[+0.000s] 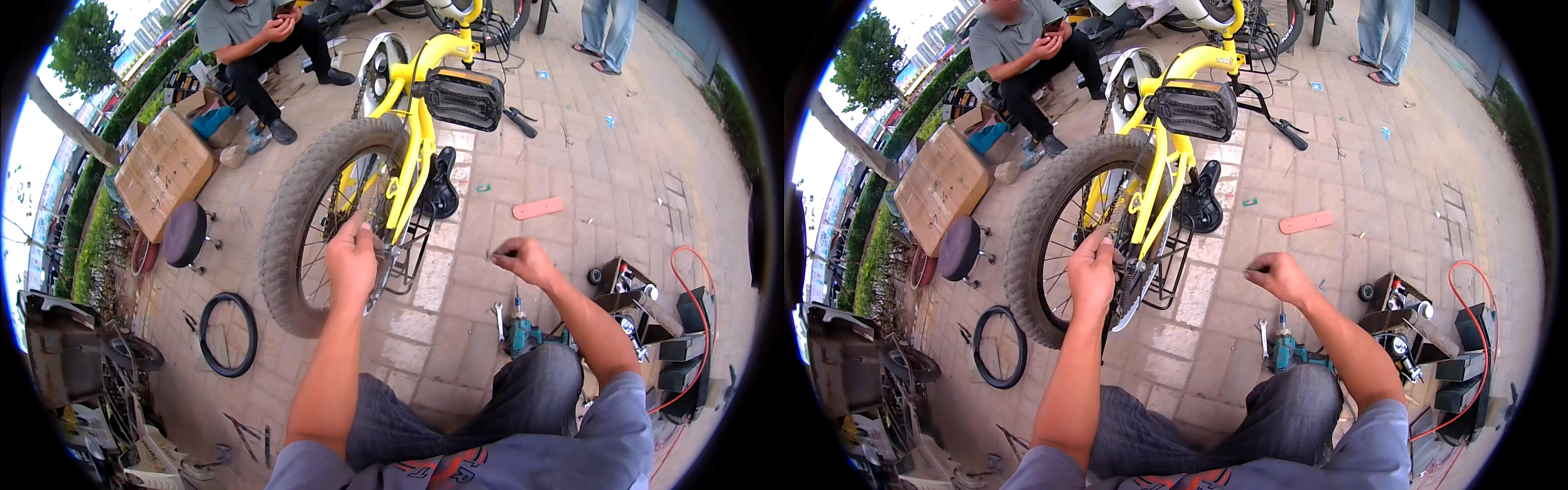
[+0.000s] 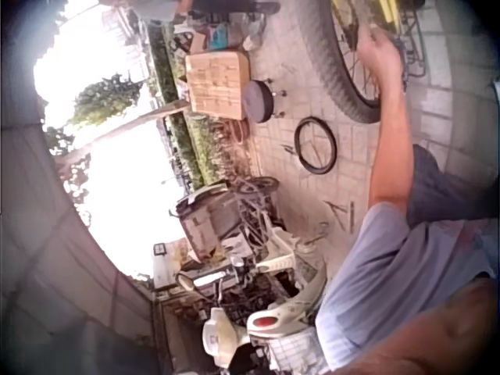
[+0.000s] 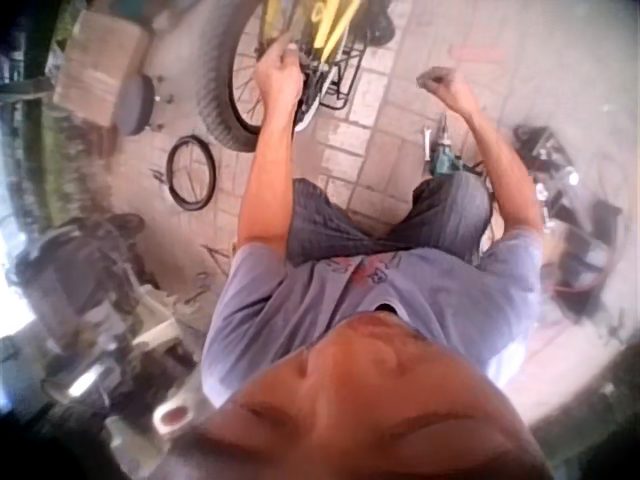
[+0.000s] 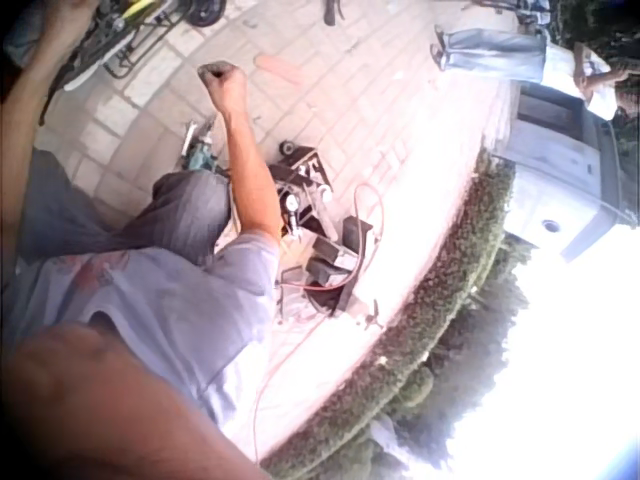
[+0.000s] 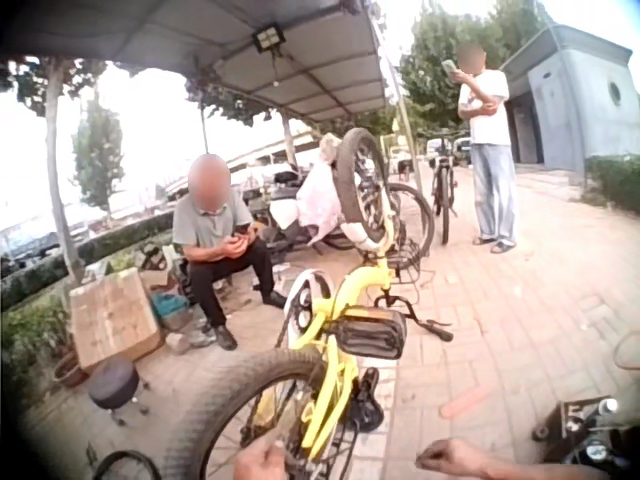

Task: The person sits on the ground and uses a wrench and a cordless drill to tighten bolts on the rear wheel and chain area of a yellow bicycle. They spin the wheel to check alignment and then stand the bicycle upright.

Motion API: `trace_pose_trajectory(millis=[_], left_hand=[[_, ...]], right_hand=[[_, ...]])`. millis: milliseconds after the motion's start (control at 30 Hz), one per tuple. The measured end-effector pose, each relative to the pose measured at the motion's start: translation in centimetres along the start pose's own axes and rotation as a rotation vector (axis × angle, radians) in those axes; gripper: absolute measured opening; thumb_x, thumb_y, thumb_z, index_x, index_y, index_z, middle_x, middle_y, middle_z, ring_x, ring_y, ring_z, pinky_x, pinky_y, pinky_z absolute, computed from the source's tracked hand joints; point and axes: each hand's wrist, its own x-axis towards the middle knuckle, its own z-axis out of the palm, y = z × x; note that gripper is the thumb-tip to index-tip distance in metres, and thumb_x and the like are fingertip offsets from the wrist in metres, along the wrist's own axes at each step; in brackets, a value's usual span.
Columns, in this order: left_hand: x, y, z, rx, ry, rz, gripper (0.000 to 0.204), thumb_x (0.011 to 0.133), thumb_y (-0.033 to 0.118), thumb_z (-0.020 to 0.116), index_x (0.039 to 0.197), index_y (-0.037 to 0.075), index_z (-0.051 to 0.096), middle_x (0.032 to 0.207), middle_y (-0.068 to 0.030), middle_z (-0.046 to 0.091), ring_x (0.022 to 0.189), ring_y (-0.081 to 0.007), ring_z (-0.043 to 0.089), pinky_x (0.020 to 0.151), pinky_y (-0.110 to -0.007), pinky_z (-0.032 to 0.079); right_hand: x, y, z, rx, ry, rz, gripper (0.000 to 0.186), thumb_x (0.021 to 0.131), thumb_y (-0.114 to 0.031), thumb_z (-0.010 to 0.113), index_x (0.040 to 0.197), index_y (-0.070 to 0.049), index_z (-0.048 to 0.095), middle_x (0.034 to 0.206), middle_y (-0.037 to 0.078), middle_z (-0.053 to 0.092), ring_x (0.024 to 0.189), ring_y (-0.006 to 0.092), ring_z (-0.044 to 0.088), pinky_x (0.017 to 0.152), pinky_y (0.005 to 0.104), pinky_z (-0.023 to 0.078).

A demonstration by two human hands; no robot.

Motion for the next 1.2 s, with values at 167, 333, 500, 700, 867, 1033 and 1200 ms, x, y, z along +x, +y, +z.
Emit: trace_pose_trajectory(millis=[167, 333, 500, 700, 867, 1033, 1200], left_hand=[[0.2, 0.3, 0.0, 0.013, -0.019, -0.005, 0.030, 0.093, 0.012, 0.050, 0.119, 0.001, 0.061, 0.062, -0.0041, 0.060, 0.054, -0.0105, 0.053, 0.055, -0.028, 0.044], [0.4, -0.4, 0.0, 0.073, -0.016, 0.063, 0.029, 0.091, 0.012, 0.050, 0.116, 0.004, 0.063, 0.065, -0.0108, 0.062, 0.057, -0.0188, 0.059, 0.058, -0.033, 0.046], [0.9, -1.4, -0.1, 0.064, -0.042, 0.142, 0.030, 0.093, 0.010, 0.050, 0.121, 0.001, 0.060, 0.066, -0.0015, 0.059, 0.050, -0.0065, 0.047, 0.047, -0.025, 0.039], [1.2, -2.1, 0.1, 0.104, -0.022, 0.148, 0.029, 0.093, 0.010, 0.050, 0.119, 0.000, 0.061, 0.063, -0.0012, 0.056, 0.049, -0.0064, 0.045, 0.046, -0.026, 0.038], [1.2, -1.9, -0.1, 0.116, -0.010, 0.204, 0.029, 0.093, 0.010, 0.051, 0.118, -0.001, 0.061, 0.062, -0.0016, 0.057, 0.049, -0.0063, 0.045, 0.047, -0.026, 0.038], [1.2, -2.3, 0.1, 0.138, 0.018, 0.247, 0.029, 0.093, 0.010, 0.050, 0.118, -0.001, 0.061, 0.064, -0.0023, 0.059, 0.051, -0.0064, 0.046, 0.048, -0.025, 0.038], [1.2, -1.7, -0.2, 0.084, -0.022, 0.131, 0.030, 0.093, 0.011, 0.050, 0.119, 0.000, 0.061, 0.067, -0.0060, 0.061, 0.055, -0.0109, 0.050, 0.053, -0.028, 0.041]], right_hand=[[3.8, -15.8, 5.2, 0.065, 0.150, -0.315, 0.016, 0.078, -0.013, 0.069, 0.081, 0.002, 0.068, 0.075, 0.015, 0.066, 0.069, 0.0232, 0.066, 0.065, 0.0340, 0.051], [6.4, -18.0, 9.0, 0.098, 0.230, -0.243, 0.016, 0.077, -0.012, 0.069, 0.079, 0.003, 0.067, 0.070, 0.017, 0.065, 0.063, 0.0296, 0.065, 0.062, 0.0366, 0.051], [6.7, -17.5, 9.4, 0.068, 0.215, -0.330, 0.013, 0.076, -0.010, 0.068, 0.080, 0.002, 0.068, 0.072, 0.018, 0.066, 0.065, 0.0318, 0.065, 0.063, 0.0372, 0.051], [6.6, -16.7, 10.3, -0.104, 0.336, -0.574, 0.011, 0.076, -0.006, 0.066, 0.083, 0.002, 0.067, 0.081, 0.018, 0.065, 0.075, 0.0353, 0.063, 0.068, 0.0397, 0.051], [6.9, -16.8, 9.7, -0.213, 0.299, -0.659, 0.011, 0.076, -0.008, 0.068, 0.083, 0.000, 0.064, 0.080, 0.015, 0.062, 0.075, 0.0348, 0.062, 0.068, 0.0407, 0.051], [7.6, -16.8, 9.7, -0.179, 0.296, -0.668, 0.012, 0.074, -0.006, 0.071, 0.082, -0.001, 0.065, 0.080, 0.014, 0.063, 0.074, 0.0327, 0.063, 0.066, 0.0379, 0.051], [7.7, -17.2, 8.4, -0.278, 0.172, -0.717, 0.019, 0.074, -0.012, 0.071, 0.090, -0.002, 0.066, 0.083, 0.015, 0.065, 0.077, 0.0350, 0.063, 0.070, 0.0409, 0.051]])
